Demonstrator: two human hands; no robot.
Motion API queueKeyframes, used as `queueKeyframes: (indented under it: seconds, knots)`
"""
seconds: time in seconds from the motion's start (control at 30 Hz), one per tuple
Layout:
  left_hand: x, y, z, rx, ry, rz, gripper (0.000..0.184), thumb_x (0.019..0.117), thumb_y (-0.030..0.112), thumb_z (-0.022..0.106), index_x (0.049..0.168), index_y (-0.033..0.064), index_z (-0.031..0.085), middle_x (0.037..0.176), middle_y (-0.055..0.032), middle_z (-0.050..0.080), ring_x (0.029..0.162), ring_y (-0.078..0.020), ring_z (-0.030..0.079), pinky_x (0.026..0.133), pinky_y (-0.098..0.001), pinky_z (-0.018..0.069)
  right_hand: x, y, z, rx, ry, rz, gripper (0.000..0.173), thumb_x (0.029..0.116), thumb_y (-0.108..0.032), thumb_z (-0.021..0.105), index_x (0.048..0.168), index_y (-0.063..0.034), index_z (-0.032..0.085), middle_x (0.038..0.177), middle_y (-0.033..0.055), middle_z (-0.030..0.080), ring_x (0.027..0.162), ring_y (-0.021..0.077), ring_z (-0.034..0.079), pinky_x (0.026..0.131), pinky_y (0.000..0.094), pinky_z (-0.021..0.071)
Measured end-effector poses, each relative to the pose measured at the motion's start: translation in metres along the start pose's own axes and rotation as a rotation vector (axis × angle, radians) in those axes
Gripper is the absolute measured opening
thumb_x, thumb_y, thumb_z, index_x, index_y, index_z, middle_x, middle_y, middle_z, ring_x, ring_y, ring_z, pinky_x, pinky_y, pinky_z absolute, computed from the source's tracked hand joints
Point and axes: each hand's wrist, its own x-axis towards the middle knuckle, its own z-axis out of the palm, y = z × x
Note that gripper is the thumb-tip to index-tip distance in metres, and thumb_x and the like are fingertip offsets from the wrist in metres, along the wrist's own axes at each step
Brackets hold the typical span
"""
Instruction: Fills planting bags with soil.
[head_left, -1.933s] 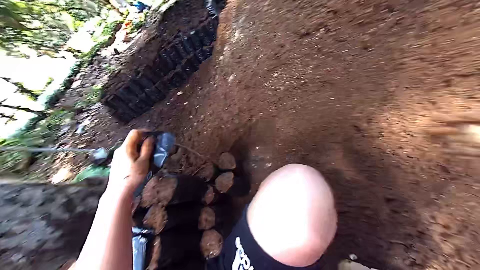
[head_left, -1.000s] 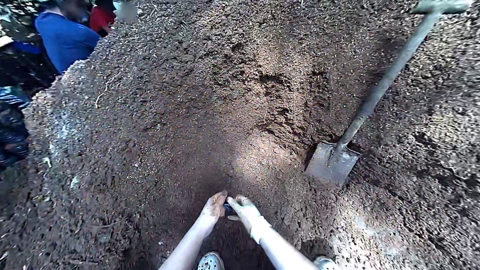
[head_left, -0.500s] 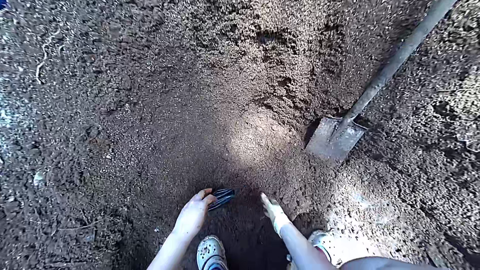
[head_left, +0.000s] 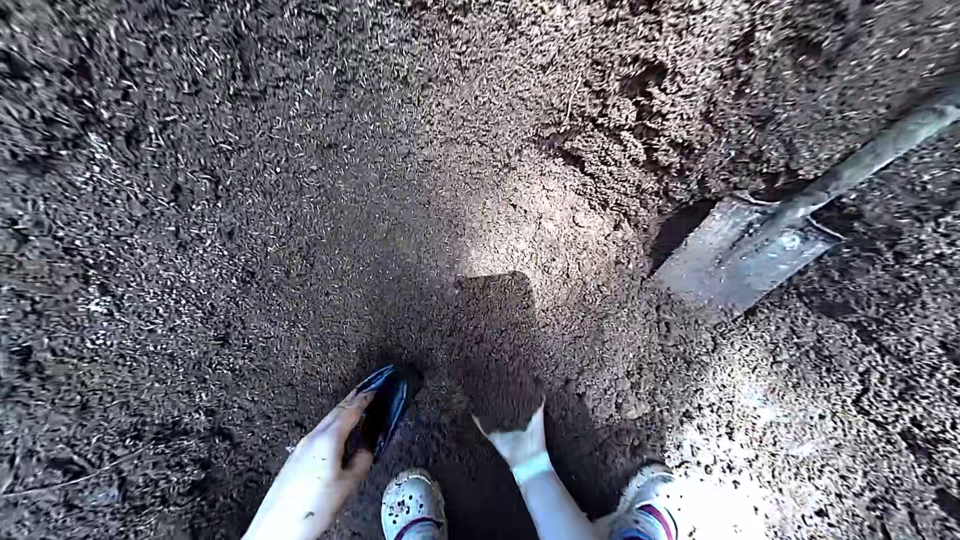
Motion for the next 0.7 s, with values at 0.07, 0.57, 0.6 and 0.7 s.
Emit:
queueKeyframes:
  seconds: [0.07, 0.57, 0.6, 0.7]
  knots:
    - [-0.001, 0.003, -0.008, 0.000, -0.012, -0.005, 0.069, 0.0810, -0.001, 0.069, 0.148, 0.0107, 0.055, 0.151, -0.0163, 0.054, 0.131, -0.0353, 0.059, 0.105, -0.0575, 0.0501, 0.013, -0.004, 0.033, -0.033, -0.058, -0.071, 0.086, 0.0944, -0.082, 0.011, 0.153, -0.0244, 0.034, 0.145, 0.0120, 0.052, 0.129, 0.0306, 0.053, 0.097, 0.0615, 0.0483]
    - [0.079, 0.050, 0.046, -0.084, -0.427, 0.061, 0.073, 0.0905, 0.013, 0.073, 0.156, 0.0073, 0.041, 0.166, -0.0169, 0.031, 0.149, -0.0332, 0.039, 0.118, -0.0546, 0.0367, -0.060, -0.064, 0.075, -0.074, -0.383, -0.052, 0.068, 0.1000, -0.074, 0.020, 0.124, -0.0226, 0.058, 0.106, 0.0039, 0.073, 0.098, 0.0220, 0.072, 0.077, 0.0490, 0.0615]
    - [0.080, 0.055, 0.046, -0.101, -0.406, 0.091, 0.071, 0.0903, 0.014, 0.073, 0.153, 0.0033, 0.043, 0.163, -0.0195, 0.036, 0.147, -0.0341, 0.041, 0.118, -0.0547, 0.0369, -0.069, -0.065, 0.080, -0.079, -0.405, -0.022, 0.070, 0.0990, -0.076, 0.020, 0.122, -0.0223, 0.059, 0.105, 0.0047, 0.073, 0.098, 0.0230, 0.072, 0.076, 0.0500, 0.0616]
    - [0.079, 0.067, 0.040, -0.141, -0.346, 0.142, 0.079, 0.0872, 0.010, 0.076, 0.155, -0.0021, 0.038, 0.157, -0.0231, 0.042, 0.144, -0.0358, 0.044, 0.118, -0.0548, 0.0361, -0.087, -0.065, 0.094, -0.193, -0.486, 0.009, 0.074, 0.0995, -0.075, 0.019, 0.127, -0.0186, 0.059, 0.110, 0.0068, 0.073, 0.102, 0.0233, 0.071, 0.082, 0.0495, 0.0609]
